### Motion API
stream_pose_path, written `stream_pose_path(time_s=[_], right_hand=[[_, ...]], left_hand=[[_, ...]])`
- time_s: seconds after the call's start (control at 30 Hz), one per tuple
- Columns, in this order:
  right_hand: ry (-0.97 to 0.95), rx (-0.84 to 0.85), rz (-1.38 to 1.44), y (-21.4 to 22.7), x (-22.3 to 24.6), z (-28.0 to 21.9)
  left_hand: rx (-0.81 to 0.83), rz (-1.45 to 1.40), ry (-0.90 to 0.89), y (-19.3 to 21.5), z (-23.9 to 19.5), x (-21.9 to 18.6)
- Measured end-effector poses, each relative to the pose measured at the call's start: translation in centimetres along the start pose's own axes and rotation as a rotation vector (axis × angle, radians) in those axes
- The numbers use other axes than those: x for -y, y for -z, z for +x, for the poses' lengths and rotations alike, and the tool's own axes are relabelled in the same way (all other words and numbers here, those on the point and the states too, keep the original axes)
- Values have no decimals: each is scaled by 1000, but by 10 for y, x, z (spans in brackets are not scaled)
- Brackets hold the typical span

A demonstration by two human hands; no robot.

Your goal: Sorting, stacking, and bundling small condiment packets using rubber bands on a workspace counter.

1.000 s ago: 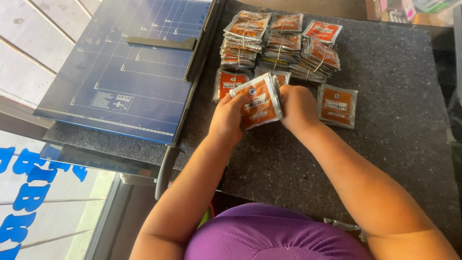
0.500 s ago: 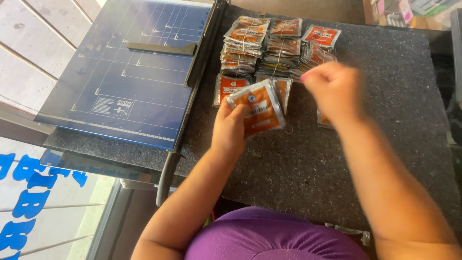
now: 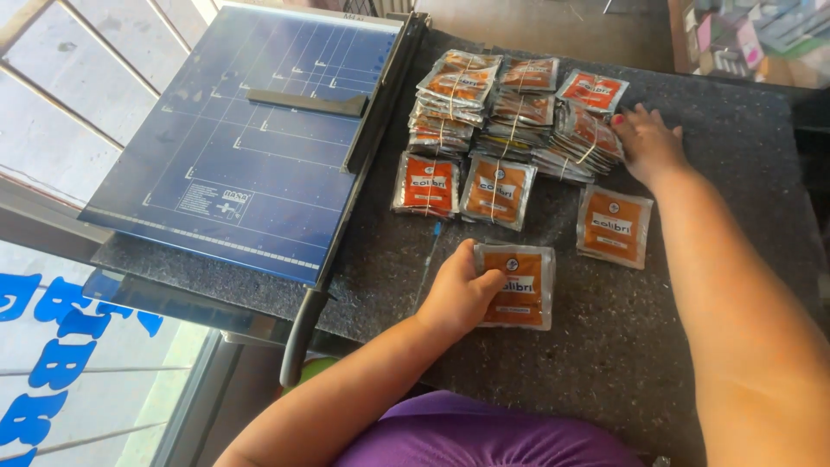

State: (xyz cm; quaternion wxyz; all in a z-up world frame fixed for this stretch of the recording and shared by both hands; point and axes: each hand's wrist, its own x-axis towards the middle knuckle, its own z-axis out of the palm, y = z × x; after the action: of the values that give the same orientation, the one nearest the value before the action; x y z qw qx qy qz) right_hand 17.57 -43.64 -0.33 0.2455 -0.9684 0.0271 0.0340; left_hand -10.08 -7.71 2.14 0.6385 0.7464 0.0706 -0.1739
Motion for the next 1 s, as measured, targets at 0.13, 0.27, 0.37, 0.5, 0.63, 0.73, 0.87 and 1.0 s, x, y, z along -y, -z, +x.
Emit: stream_pose_path(time_s=[0.13, 0.27, 0.37, 0.5, 0.63, 0.73, 0.87, 1.0], right_hand=[[125, -2, -85, -13, -17, 17], [153, 0, -108, -16, -21, 28], [197, -1, -153, -13, -15, 26], [-42, 87, -20, 33, 49, -15], [-48, -82, 99, 64, 74, -14], [283, -233, -49, 55, 85, 28], [573, -152, -110, 42, 171, -2], [1016, -259, -68, 40, 208, -63]], left_hand=[[-2, 19, 26, 5, -4, -7], [-15, 34, 17, 1, -2, -4], [-28, 49, 6, -2, -2, -1], [-26, 63, -15, 1, -2, -4], [24, 76, -10, 4, -7, -9], [41, 99, -3, 7, -7, -14], [36, 109, -27, 8, -1, -5], [16, -42, -49, 9, 6, 11]])
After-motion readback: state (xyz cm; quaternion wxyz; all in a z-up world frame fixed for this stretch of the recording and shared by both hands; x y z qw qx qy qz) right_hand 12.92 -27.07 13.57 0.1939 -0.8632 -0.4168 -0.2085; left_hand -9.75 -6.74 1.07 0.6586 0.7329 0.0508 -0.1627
